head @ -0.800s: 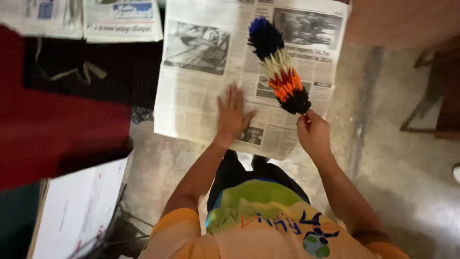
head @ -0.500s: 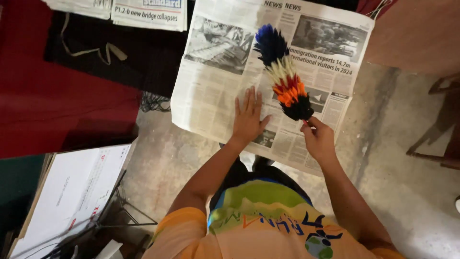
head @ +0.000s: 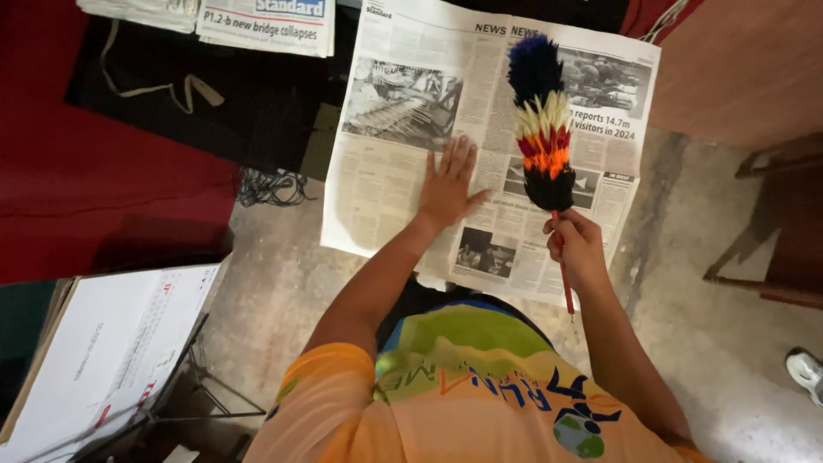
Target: The person is using a feather duster to clean a newspaper and flipping through its pages.
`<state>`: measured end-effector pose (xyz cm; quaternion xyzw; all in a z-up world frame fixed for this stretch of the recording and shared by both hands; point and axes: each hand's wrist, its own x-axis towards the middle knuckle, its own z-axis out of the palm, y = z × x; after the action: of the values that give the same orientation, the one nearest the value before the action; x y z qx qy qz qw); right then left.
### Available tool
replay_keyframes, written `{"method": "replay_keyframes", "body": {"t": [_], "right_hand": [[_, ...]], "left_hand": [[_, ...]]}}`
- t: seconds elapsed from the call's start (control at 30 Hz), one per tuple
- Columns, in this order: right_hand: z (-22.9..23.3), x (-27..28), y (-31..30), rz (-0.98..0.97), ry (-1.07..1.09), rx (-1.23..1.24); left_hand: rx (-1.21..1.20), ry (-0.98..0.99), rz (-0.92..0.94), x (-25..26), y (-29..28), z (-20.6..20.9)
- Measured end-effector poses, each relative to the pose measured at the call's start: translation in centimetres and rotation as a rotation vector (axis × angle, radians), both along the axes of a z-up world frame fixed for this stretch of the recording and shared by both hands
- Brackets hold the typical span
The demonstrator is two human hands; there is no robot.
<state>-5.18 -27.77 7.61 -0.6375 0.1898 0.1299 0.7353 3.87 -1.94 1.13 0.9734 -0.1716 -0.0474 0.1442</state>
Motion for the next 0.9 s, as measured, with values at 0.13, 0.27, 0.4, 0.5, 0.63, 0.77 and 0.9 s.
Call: {"method": "replay_keyframes", "body": {"t": [0.13,0.27,0.4,0.5,0.63,0.77,0.9], "right_hand": [[-0.8,-0.8,-0.8,-0.047,0.025,0.041],[-0.4,-1.8,-1.0,-0.072,0.025,0.081],[-1.8,-2.4,-2.1,-0.079,0.027,0.087],[0.1,-2.7,-1.4,-0.087,0.074,0.11],[-1.2,-3.3,-2.2,-0.075,0.033,0.118],[-2.5,-3.2,-3.0,-0.073,0.038,0.112],[-2.2,-3.6,-2.8,-0.087,0.024,0.154]], "left_hand": [[0.111,0.122,0.004,0.1,-0.3,-0.6],[-0.158,-0.138,-0.018,0.0,-0.4,-3.7],[-0.078,0.011,-0.049,0.4,-0.7,-1.0],[0.021,0.063,0.02,1.0,-1.0,-0.6],[-0.079,-0.133,-0.053,0.9,-1.3,-2.1],[-0.045,-0.032,0.009,0.5,-1.8,-0.8],[0.015,0.056,0.015,0.7,-1.7,0.7]]}}
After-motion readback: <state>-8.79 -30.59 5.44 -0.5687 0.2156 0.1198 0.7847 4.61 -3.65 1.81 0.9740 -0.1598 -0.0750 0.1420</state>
